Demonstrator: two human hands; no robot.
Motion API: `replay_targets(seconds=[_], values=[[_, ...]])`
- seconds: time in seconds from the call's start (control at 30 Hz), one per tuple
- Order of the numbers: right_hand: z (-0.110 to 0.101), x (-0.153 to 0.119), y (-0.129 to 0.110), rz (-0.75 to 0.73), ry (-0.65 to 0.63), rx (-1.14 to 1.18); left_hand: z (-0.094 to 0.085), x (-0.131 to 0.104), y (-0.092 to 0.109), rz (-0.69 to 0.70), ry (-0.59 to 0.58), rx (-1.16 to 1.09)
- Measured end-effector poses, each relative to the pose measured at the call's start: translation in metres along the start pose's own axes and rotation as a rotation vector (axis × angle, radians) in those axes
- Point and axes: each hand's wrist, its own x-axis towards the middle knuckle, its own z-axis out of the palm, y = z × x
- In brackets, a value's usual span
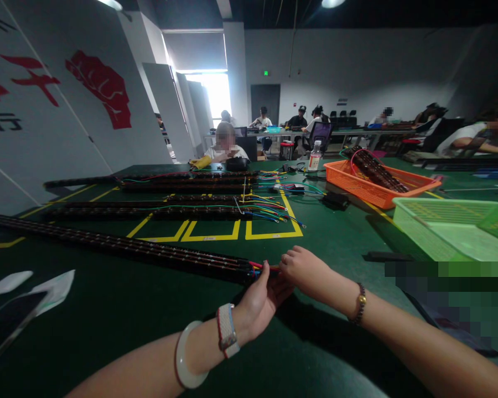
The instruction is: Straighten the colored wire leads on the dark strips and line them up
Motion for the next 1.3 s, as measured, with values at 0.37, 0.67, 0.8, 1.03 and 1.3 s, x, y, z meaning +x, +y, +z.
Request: replay_targets(seconds=[0.37, 0.67, 0.8, 1.03, 1.3], values=[[0.001, -0.001, 0.016, 0.107, 0.021, 0.23, -0.003, 0.001, -0.001, 0.022, -0.058, 0.036], [0.042, 0.006, 0.04, 0.319, 0.012, 1.007, -0.004, 0.001, -0.001, -0.003, -0.08, 0.114], [0.065, 0.014, 0.043, 0.339, 0.122, 1.274, -0.006, 0.003, -0.001, 0.009, -0.086, 0.099], [0.083, 0.029, 0.052, 0.311, 0.29, 1.37, -0.003, 0.003, -0.001, 0.004, -0.083, 0.118], [0.07, 0.01, 0.044, 0.376, 0.193, 1.316, -0.004, 0.004, 0.002, -0.043, -0.086, 0.133]])
